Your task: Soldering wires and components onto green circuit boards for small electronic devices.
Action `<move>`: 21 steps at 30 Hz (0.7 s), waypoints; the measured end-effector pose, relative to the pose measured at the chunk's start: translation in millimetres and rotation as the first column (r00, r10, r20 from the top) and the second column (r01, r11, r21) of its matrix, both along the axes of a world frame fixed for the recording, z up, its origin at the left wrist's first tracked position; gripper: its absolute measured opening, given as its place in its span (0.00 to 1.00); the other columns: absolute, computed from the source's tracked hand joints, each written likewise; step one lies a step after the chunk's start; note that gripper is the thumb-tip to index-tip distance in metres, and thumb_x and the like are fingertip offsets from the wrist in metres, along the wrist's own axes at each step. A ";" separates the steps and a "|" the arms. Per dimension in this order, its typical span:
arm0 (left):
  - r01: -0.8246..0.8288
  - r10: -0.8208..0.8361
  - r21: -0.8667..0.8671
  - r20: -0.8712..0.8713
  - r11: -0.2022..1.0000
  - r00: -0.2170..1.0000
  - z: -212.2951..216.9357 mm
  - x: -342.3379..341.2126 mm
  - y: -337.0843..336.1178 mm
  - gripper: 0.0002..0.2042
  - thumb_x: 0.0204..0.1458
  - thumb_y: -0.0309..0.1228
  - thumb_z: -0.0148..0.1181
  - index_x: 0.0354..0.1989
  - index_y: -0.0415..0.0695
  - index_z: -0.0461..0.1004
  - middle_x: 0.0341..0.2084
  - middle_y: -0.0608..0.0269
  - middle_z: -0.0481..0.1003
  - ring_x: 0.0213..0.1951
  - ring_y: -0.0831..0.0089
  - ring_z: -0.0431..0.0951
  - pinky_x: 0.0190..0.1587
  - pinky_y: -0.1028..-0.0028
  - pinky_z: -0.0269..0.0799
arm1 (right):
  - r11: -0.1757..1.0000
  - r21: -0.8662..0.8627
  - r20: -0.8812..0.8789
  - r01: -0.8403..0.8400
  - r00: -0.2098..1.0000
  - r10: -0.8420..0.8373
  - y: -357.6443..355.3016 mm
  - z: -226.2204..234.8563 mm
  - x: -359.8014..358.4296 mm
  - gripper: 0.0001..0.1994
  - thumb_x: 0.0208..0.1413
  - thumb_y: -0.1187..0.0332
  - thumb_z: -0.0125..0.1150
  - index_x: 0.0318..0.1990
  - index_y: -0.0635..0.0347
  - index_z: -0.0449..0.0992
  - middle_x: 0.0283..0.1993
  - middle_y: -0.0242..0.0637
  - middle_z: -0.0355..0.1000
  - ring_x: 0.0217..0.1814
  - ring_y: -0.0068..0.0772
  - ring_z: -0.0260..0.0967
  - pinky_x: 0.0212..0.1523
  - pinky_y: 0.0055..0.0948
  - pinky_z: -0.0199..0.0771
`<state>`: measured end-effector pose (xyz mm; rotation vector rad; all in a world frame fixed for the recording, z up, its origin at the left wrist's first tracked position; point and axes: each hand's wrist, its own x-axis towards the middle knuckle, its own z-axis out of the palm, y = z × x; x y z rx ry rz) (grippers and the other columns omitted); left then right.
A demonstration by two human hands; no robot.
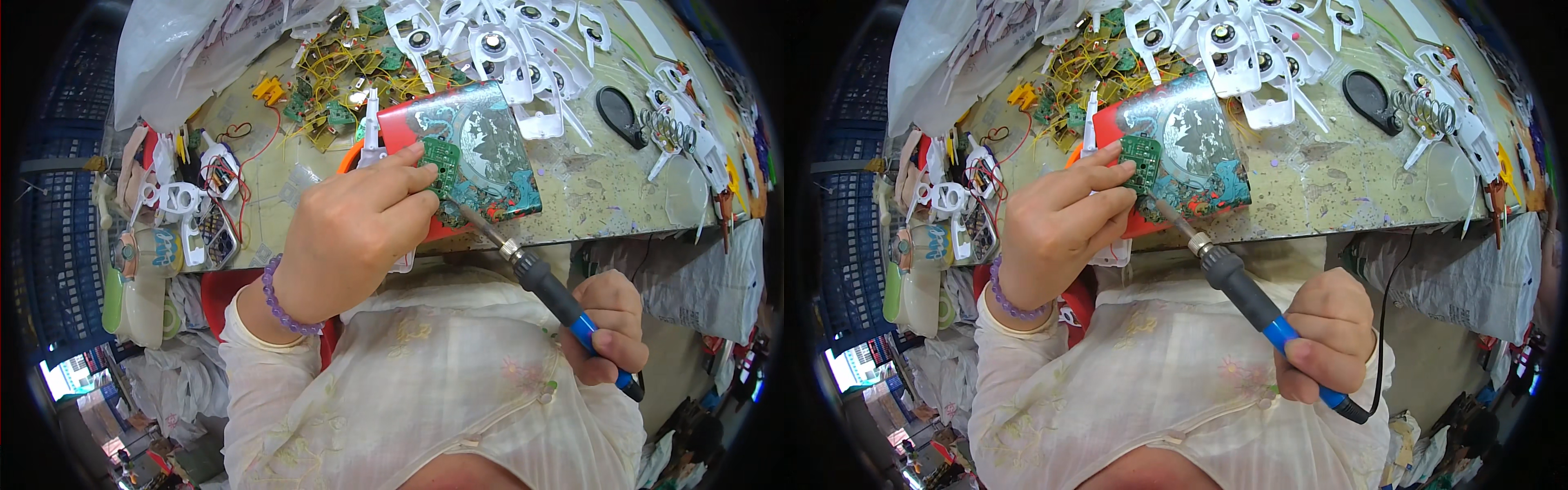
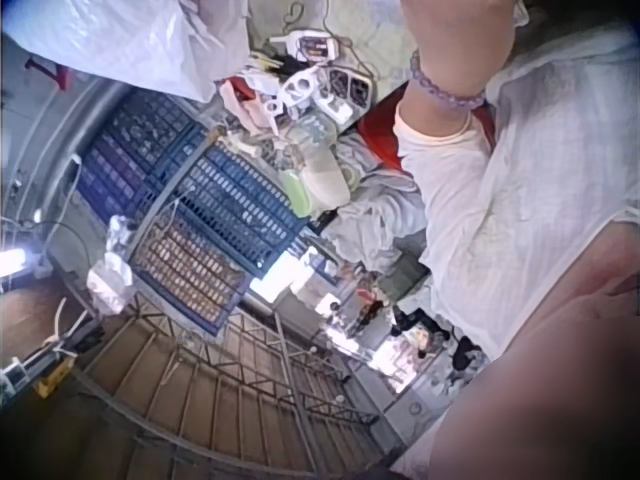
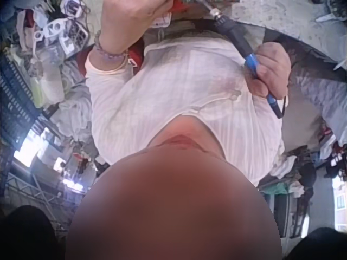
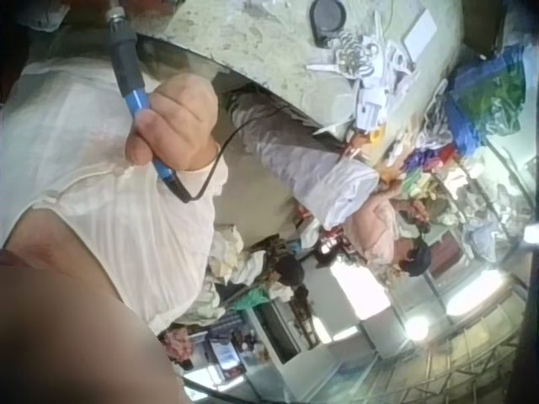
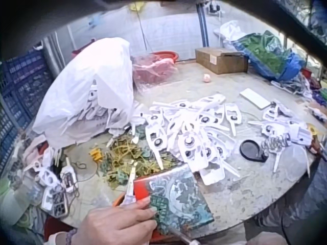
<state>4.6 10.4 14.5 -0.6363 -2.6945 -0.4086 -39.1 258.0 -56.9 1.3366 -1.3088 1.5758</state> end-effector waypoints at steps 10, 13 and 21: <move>0.004 -0.004 0.002 0.001 1.000 1.000 1.0 -1.0 0.0 0.06 0.39 0.24 0.59 0.27 0.40 0.73 0.34 0.57 0.77 0.42 0.60 0.79 0.36 0.70 0.77 | 0.993 -0.107 0.162 0.043 0.987 -0.026 4.7 -0.8 3.9 0.17 0.62 0.54 0.44 0.35 0.61 0.62 0.19 0.33 0.62 0.14 0.26 0.56 0.12 0.25 0.53; 0.006 -0.006 0.006 -0.003 1.000 1.000 1.7 -0.9 0.0 0.05 0.39 0.24 0.58 0.27 0.40 0.72 0.34 0.57 0.77 0.42 0.59 0.79 0.36 0.70 0.76 | 0.991 -0.119 0.233 0.068 0.972 -0.039 7.4 -6.3 3.6 0.17 0.63 0.52 0.43 0.37 0.60 0.62 0.21 0.34 0.63 0.16 0.27 0.57 0.15 0.26 0.57; 0.027 -0.052 0.288 0.081 0.957 0.995 7.8 3.9 -13.3 0.12 0.36 0.19 0.62 0.34 0.41 0.78 0.40 0.55 0.76 0.48 0.53 0.74 0.45 0.63 0.71 | 0.977 -0.195 0.637 0.090 0.769 0.057 14.8 -3.1 5.4 0.17 0.61 0.49 0.47 0.43 0.52 0.68 0.23 0.31 0.64 0.25 0.23 0.59 0.32 0.23 0.64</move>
